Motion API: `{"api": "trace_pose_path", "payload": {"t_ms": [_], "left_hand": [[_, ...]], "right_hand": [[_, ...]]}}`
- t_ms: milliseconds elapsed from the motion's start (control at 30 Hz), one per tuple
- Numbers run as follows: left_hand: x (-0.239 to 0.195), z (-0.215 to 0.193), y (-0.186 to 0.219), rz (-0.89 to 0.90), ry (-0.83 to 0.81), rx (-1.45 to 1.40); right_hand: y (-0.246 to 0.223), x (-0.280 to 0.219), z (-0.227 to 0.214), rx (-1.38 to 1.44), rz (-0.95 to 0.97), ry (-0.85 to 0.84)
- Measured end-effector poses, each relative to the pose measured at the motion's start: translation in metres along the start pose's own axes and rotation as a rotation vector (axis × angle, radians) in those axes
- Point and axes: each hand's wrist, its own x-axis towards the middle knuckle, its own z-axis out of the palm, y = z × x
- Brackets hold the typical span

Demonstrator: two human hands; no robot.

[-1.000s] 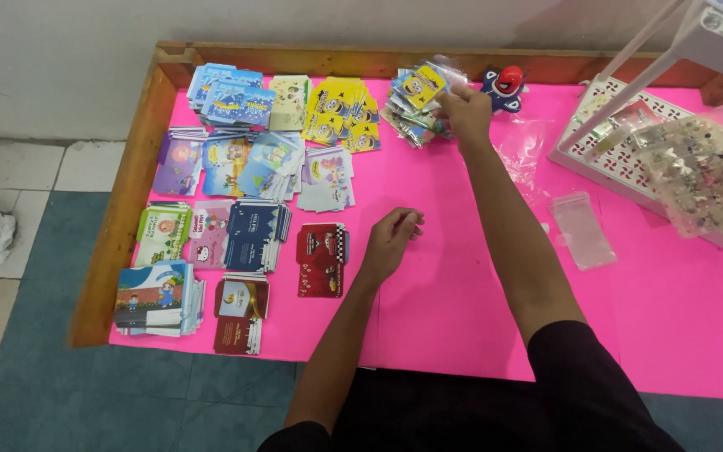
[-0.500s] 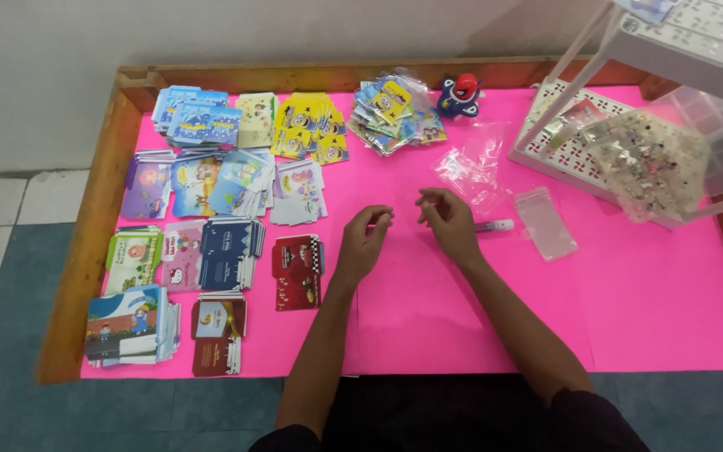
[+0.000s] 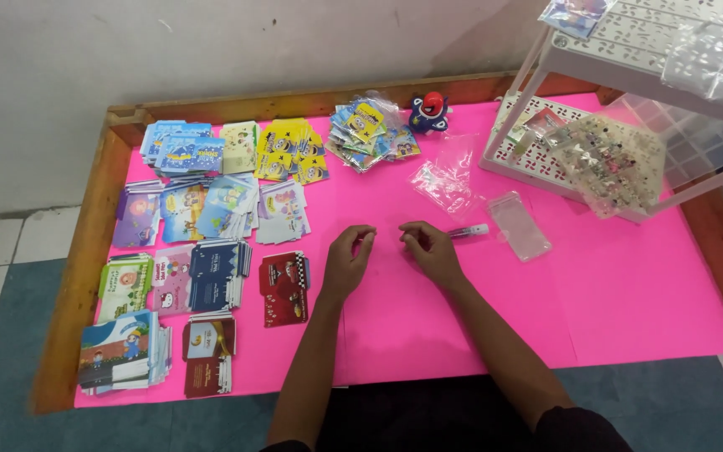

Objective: The person is manually packaging small printed cards or stickers into individual clear plastic sleeves.

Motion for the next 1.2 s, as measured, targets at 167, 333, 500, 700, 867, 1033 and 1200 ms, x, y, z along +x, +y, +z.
{"api": "trace_pose_path", "payload": {"t_ms": [167,333,500,700,867,1033,1200], "left_hand": [[0.0,0.0,0.004,0.003,-0.005,0.026],[0.0,0.0,0.005,0.007,-0.014,0.072],[0.0,0.0,0.005,0.027,-0.053,0.139],[0.001,0.001,-0.002,0.083,-0.024,0.18],[0.005,-0.012,-0.012,0.17,0.091,0.276],[0.028,-0.096,-0.01,0.159,0.393,0.416],[0.054,-0.23,-0.081,-0.017,0.852,0.875]], "right_hand": [[-0.002,0.001,0.001,-0.039,-0.007,-0.006],[-0.007,-0.001,0.002,-0.071,0.017,-0.022],[-0.006,0.0,0.003,-0.128,0.034,-0.028],[-0.003,-0.001,0.004,-0.158,0.017,-0.046],[0.0,-0.001,0.003,-0.169,0.009,-0.056],[0.0,-0.001,0.004,-0.147,0.002,-0.049],[0.007,0.0,0.004,-0.14,0.022,-0.043]]}}
